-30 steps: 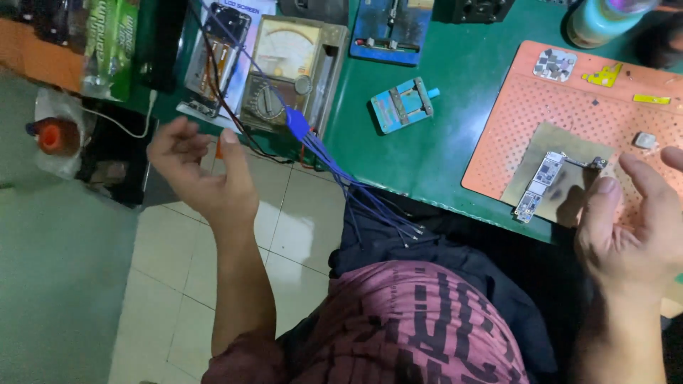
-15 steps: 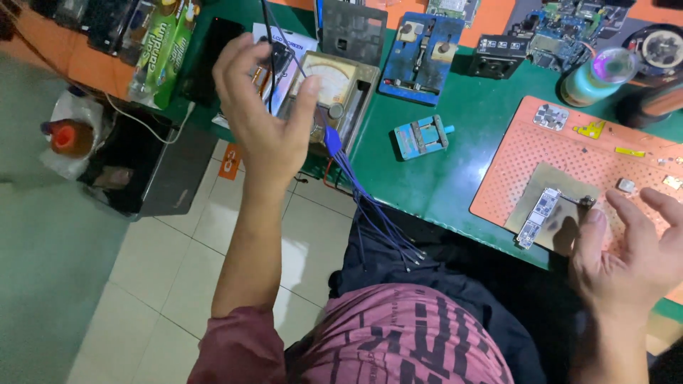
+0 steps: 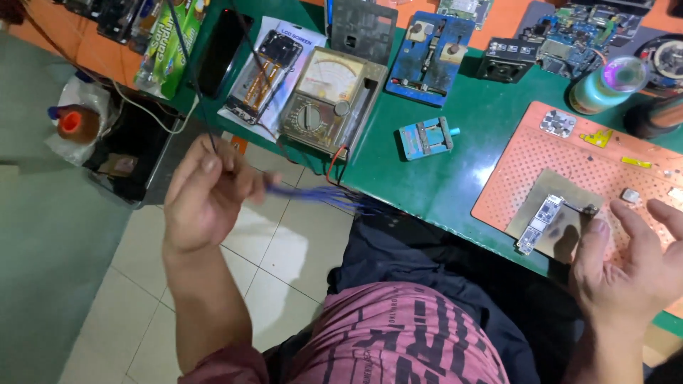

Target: The person uses tweezers to manipulate a small electronic component on a workbench. They then use a computer mouse while holding the component, followed by using multimeter probes to test the component's connections.

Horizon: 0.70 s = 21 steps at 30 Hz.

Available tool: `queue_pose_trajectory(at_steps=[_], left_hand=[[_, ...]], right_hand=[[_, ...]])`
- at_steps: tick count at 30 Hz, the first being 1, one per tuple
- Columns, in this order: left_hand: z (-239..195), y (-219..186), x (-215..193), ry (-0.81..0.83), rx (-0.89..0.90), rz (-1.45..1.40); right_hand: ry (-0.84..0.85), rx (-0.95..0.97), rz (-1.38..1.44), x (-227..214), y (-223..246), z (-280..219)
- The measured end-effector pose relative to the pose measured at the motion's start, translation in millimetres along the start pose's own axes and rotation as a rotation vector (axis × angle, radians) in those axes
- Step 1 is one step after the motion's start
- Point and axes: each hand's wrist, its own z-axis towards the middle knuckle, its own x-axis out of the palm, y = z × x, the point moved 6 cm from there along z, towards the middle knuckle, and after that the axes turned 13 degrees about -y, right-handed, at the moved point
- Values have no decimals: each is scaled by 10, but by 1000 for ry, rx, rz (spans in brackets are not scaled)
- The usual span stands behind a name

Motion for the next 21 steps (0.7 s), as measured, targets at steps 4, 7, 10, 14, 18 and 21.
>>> queue_pose_trajectory(at_steps=[4, 7, 10, 14, 18, 21], left_hand=[[-83, -113, -218, 110, 49, -53], [32, -211, -408, -194, 212, 265], [116, -306, -368, -343, 565, 802], [297, -187, -262, -374, 736, 1127], [517, 7, -302, -423, 515, 1222], [548, 25, -30, -267, 586, 1226]], right_hand=[[-10, -13, -28, -1, 3, -29], [-23, -17, 4, 2, 6, -31], [-18, 10, 33, 0, -2, -38], [-25, -1, 4, 3, -42, -64], [-25, 0, -14, -8, -29, -46], [-18, 17, -10, -40, 6, -17]])
